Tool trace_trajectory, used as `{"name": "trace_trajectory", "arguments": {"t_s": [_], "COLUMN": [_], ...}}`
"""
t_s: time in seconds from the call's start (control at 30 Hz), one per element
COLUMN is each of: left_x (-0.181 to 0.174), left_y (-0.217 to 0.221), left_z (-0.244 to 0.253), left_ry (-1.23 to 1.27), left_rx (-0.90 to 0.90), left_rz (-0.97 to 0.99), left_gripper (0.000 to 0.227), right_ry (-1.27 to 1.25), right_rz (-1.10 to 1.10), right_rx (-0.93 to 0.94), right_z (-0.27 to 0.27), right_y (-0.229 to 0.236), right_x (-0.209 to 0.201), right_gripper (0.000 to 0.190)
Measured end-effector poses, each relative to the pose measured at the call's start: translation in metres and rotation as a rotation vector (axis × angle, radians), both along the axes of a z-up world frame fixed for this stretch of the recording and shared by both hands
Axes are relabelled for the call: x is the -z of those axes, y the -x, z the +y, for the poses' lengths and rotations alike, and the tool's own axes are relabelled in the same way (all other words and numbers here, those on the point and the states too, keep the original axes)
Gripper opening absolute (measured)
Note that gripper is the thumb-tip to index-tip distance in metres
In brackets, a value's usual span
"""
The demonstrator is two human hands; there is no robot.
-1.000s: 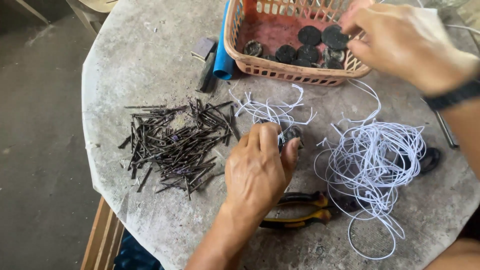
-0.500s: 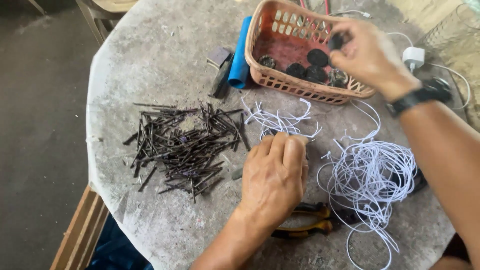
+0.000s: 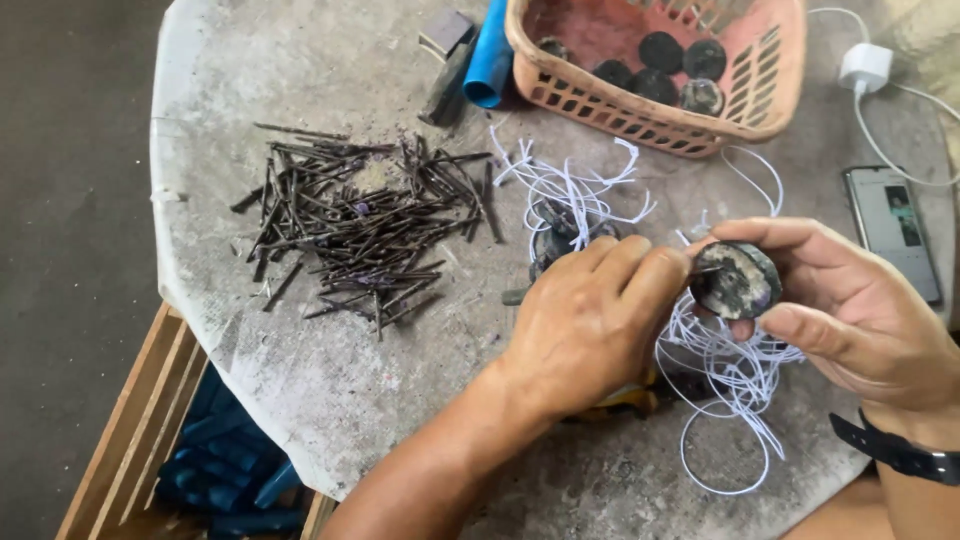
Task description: Threading cotton wicks through metal tabs and crimping them with pliers to secure the assembly.
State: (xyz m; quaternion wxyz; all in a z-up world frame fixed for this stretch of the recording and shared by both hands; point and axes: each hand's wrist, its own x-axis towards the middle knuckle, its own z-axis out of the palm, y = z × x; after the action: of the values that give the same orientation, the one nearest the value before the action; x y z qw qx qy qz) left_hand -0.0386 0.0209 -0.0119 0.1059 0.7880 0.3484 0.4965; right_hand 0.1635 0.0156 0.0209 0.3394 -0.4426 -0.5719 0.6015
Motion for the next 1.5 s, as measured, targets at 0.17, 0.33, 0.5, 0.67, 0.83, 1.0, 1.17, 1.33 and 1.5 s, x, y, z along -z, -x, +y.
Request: {"name": "trace_trajectory", "arguments": {"t_s": [0.17,0.33,0.5,0.67,0.83,1.0,1.17,1.33,1.5], "left_x": [0.003,0.009,0.009,0.014,0.008,0.007,0.006,0.02,0.023], "left_y": [-0.002,-0.004,-0.006,-0.009,-0.01,-0.006,0.005,0.001,-0.002], "left_z": [0.0,0.0,-0.002,-0.001,-0.003,0.002,0.013,0.014,0.014], "left_ry": [0.029,0.149,0.17,0.195,0.278,0.252,0.07,0.087,0.144], "left_rx": [0.054,0.116,0.105,0.126,0.195,0.177,-0.116,-0.115,-0.079], "left_rz": [0.003,-0.015,0.015,0.104,0.034,-0.056,0.009,0.041,0.028], "left_gripper": [0.008,0.007,0.005,0.008,0.006,0.005,0.007,0.005,0.004], "right_ry": [-0.02,-0.071,-0.075,-0.644,-0.639,-0.551,-0.688,-0.731,-0.561], "right_rz": [-0.234,-0.274,-0.103,-0.754,-0.736,-0.689,-0.751,-1.199,-1.864], "right_rx": [0.105,0.096,0.095,-0.083,-0.059,0.033,0.288,-0.148,-0.485], "right_z": [-0.004,-0.003,-0.004,-0.005,-0.01,-0.002,0.006,0.055,0.073], "right_y": [0.01,0.012,0.011,0.021,0.022,-0.032,-0.069,-0.021,-0.018], "right_x": [-0.008,-0.002,0.005,-0.004,-0.003,-0.006,-0.002,0.012,0.046], "right_gripper": [0.059,0.057,0.058,0.048,0.048,0.046,0.02,0.016,0.016]}}
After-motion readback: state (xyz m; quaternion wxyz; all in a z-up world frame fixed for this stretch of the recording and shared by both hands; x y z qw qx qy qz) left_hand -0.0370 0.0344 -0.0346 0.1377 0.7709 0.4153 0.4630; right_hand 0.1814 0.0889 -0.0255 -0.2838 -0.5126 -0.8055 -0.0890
